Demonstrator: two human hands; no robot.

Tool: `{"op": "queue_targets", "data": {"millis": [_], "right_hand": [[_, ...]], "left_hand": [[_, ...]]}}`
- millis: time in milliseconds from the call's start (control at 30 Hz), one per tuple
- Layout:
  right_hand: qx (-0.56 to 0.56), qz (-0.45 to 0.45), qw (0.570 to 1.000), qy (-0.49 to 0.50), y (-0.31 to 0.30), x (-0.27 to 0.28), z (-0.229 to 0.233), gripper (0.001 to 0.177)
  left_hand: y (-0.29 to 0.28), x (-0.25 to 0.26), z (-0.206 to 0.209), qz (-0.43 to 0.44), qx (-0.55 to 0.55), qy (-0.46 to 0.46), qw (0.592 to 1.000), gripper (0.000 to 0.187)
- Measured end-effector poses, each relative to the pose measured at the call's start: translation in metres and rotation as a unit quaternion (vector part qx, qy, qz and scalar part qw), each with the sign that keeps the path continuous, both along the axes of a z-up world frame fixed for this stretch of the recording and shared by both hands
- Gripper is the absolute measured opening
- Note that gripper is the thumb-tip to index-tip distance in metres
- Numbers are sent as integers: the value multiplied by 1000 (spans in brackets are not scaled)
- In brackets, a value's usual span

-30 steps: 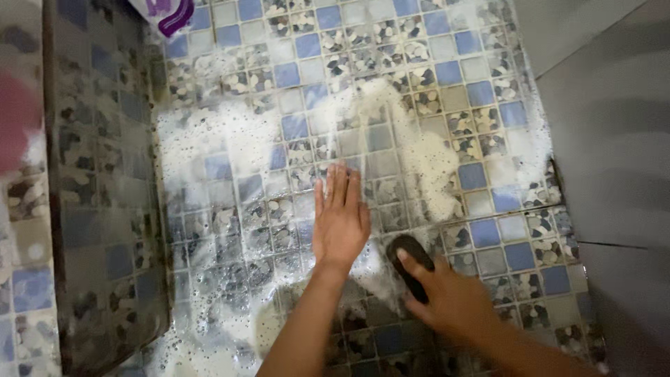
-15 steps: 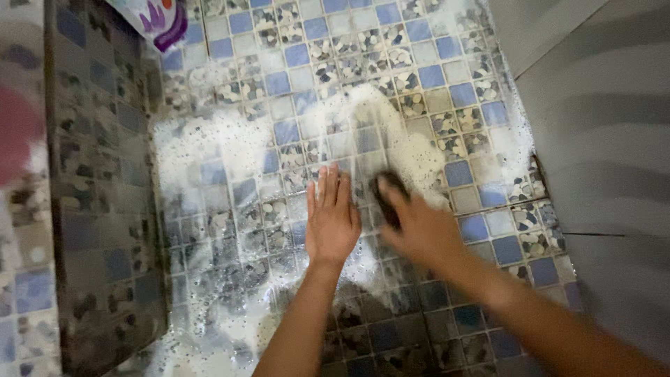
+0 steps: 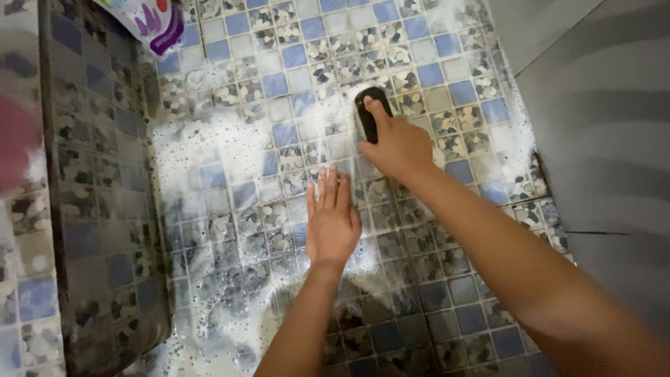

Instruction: The person scrubs a tiled bathroom floor with a brush, handles a pouch of cleaning detergent, and scrubs the floor tiles with the brush.

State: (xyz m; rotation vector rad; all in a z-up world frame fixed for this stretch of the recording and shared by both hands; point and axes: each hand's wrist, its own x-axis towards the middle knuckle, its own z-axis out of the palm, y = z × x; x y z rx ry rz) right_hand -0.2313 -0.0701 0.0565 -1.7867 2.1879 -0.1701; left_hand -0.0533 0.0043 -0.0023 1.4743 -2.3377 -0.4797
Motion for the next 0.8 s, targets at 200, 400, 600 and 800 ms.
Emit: {"op": "queue_targets", "data": {"millis": [200,400,600,800], "right_hand": [[155,69,985,-3,145,17,9,89],[163,89,982,20,187,16,5,87],[2,-4,1000,12,25,-16,-5,81],[77,41,996,17,71,-1,6,86]], "left_hand": [[0,3,-3,-7,-10,32,999,54],[-1,2,1,-3,26,5,1000,57],[1,3,1,-2,24,6,1000,57],[1,3,-1,-6,4,-3,1000,59]]}}
